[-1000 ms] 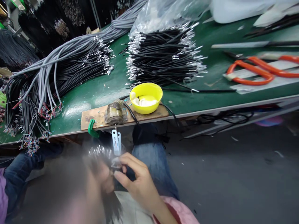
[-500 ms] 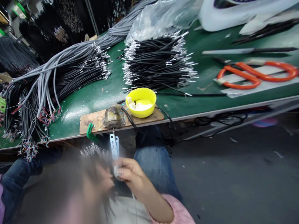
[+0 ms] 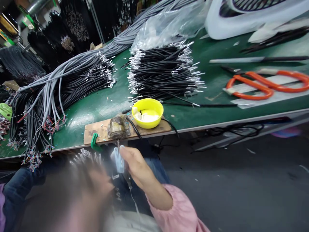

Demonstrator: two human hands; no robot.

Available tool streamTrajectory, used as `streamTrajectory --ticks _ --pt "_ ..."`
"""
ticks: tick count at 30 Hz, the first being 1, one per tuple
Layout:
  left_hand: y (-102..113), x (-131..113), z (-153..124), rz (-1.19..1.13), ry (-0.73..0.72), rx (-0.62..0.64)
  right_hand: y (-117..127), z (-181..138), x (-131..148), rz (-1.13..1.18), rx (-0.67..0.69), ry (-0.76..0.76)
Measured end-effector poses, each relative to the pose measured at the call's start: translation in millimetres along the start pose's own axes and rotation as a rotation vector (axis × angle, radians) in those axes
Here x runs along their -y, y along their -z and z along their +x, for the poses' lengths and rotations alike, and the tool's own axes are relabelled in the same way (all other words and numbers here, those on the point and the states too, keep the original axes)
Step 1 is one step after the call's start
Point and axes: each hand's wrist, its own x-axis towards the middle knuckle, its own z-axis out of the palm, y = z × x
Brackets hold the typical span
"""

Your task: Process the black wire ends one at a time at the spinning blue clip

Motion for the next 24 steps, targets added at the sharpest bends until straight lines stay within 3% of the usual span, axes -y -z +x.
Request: streamTrajectory --ticks 6,14,20,24 --pt "-4.3 2.3 1.7 0.016 -0.06 0.055 4.8 1.9 -9.7 0.168 -0.087 -0.036" --pt "-16.3 -6.3 3.9 -0.009 -0.085 0.081 3.0 -0.4 -9.4 0.173 -0.054 -0.028" --pt "-15.2 -9.5 6.2 -0.019 -0.091 0.09 2.6 -1.0 -15.5 0.269 -0.046 -0.177" --pt "-12.7 -0.8 6.3 -0.067 -0.026 0.086 8.9 -5.8 -23.1 0.276 -0.088 -0.198"
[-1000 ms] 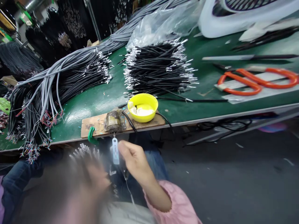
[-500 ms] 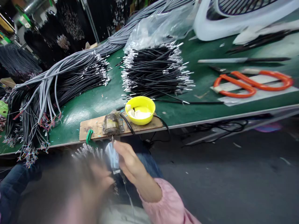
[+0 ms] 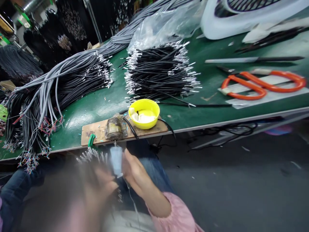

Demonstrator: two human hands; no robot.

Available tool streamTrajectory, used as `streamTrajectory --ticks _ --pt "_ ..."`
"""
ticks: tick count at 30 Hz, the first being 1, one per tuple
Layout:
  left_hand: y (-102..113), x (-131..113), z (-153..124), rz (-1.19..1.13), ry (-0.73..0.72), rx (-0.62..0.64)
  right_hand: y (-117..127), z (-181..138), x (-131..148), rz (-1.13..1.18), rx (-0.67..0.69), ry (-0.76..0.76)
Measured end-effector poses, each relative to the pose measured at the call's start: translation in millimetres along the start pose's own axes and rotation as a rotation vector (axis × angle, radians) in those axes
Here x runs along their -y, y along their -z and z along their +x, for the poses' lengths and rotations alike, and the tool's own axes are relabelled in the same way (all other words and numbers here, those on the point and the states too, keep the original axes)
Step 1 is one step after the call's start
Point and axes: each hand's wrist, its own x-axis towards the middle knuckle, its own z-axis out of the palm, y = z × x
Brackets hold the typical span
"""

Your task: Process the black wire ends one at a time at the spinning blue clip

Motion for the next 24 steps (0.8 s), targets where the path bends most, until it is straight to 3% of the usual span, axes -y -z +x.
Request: streamTrajectory --ticks 4,10,16,18,22,24 --pt "7.0 12.7 -4.3 -0.043 0.097 0.008 14.8 -8.7 -8.7 -0.108 -0.037 0.047" --pt "18.2 34.3 -15.4 -0.099 0.207 0.058 33.3 -23.8 -18.8 -0.357 0.063 0.205" --pt "19.5 55.3 -25.3 -0.176 0.357 0.168 34.3 -35.7 -19.8 -0.567 0.188 0.297" --pt "15.8 51.6 -27.3 -0.192 0.378 0.157 32.5 -36.5 -21.1 -0.66 0.184 0.354" --pt "4.8 26.9 -29.0 -0.197 0.395 0.059 30.7 -35.2 -24.4 -0.896 0.024 0.489" --pt "0.8 15.0 -30.1 -0.146 0.433 -0.074 31.4 -35.3 -25.1 -0.995 -0.025 0.53"
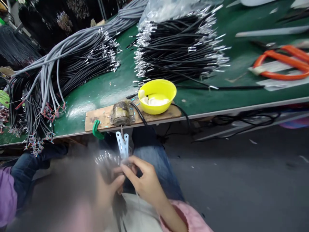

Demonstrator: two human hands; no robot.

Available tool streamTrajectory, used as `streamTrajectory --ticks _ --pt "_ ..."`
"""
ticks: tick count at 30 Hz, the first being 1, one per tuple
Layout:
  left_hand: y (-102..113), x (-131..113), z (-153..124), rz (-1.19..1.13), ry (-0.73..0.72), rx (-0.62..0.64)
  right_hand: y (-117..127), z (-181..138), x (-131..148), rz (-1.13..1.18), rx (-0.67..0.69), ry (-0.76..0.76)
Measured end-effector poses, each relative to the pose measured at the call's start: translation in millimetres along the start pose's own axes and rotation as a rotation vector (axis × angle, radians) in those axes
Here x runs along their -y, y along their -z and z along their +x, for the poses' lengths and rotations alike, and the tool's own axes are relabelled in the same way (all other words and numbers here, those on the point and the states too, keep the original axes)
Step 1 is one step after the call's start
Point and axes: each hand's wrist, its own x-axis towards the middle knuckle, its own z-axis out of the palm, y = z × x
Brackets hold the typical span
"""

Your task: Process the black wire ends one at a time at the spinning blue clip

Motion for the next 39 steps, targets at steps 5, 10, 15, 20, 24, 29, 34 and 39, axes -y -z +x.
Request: streamTrajectory --ticks 5,10,15,20,24,29,34,39 --pt "5.5 13.1 -6.0 0.053 0.049 -0.034 2.5 -5.6 -6.7 -0.099 0.064 -0.016" --pt "23.9 53.6 -11.7 -0.015 0.063 0.103 0.8 -15.2 -15.8 -0.072 0.098 -0.085" --pt "21.0 46.0 -19.2 0.037 0.01 0.133 -0.7 -24.1 -18.1 -0.046 0.002 -0.097" --pt "11.9 22.8 -4.9 0.064 0.024 0.214 3.5 -20.3 -3.9 -0.065 -0.06 0.125" --pt "9.7 7.8 6.5 0.21 -0.012 0.254 4.3 -6.5 9.7 -0.13 0.088 0.257" --pt "2.2 -22.5 9.5 0.251 -0.139 0.272 2.6 1.8 14.1 -0.061 0.055 0.209" --pt "-1.2 -35.7 12.8 0.214 -0.138 0.381 4.8 1.3 12.5 0.01 0.068 0.178" --pt "0.7 -20.6 14.1 0.092 -0.107 0.406 6.0 1.1 9.6 0.06 0.063 0.115"
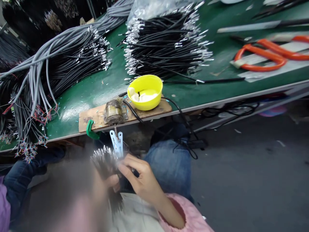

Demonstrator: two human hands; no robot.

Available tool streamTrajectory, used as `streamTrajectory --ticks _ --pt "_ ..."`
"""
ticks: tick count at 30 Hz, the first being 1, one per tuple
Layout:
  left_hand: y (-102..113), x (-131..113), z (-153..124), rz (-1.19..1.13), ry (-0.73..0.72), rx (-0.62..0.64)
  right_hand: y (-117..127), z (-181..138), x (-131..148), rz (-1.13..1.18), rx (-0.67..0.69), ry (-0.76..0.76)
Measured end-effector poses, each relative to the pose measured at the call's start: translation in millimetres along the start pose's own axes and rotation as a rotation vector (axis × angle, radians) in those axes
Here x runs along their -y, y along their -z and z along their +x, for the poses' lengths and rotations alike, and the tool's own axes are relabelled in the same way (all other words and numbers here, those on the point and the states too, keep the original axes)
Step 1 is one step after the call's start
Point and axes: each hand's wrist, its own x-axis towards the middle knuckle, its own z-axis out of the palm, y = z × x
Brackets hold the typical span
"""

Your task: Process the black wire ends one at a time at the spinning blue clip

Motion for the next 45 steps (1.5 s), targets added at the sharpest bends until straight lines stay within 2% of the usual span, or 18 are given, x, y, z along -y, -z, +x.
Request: streamTrajectory --ticks 4,7,12,14,17,22,26,29,31,35,37,41,45 --pt "-0.9 15.7 -1.6 -0.052 -0.048 -0.225 -1.7 -0.4 -4.7 0.023 -0.069 -0.064" --pt "-2.9 17.7 -0.4 -0.027 -0.073 -0.354 -1.4 0.4 -5.6 0.008 -0.101 -0.07" --pt "-9.8 9.4 2.2 -0.014 -0.093 -0.319 -0.1 2.4 1.5 -0.12 -0.104 0.014" --pt "-13.3 6.7 2.2 0.018 -0.101 -0.311 -2.0 2.1 5.2 -0.162 -0.16 0.069" --pt "-16.6 5.7 2.0 -0.016 -0.063 -0.237 -7.0 0.3 7.6 -0.161 -0.268 0.122" --pt "-14.6 6.3 3.2 -0.111 -0.007 -0.19 -11.0 -1.6 -0.6 0.015 -0.211 0.003" --pt "-12.6 7.5 0.6 0.011 -0.09 -0.318 -7.9 0.8 -3.3 0.021 -0.189 0.003" --pt "-13.8 10.0 -3.5 0.048 -0.167 -0.474 -6.8 1.3 1.3 -0.107 -0.199 0.105" --pt "-16.0 9.5 -5.8 0.053 -0.169 -0.514 -8.2 0.2 4.4 -0.214 -0.255 0.203" --pt "-21.7 4.1 -6.1 0.002 -0.065 -0.418 -12.9 -2.8 5.9 -0.321 -0.37 0.418" --pt "-22.7 4.4 -4.6 -0.115 -0.006 -0.335 -13.7 -3.3 5.7 -0.285 -0.378 0.411" --pt "-18.3 14.3 -2.8 -0.419 0.088 -0.207 -11.8 -3.1 3.1 -0.061 -0.269 0.158" --pt "-13.2 20.9 -3.6 -0.477 0.119 -0.139 -11.4 -5.3 -7.2 0.245 -0.167 -0.079"
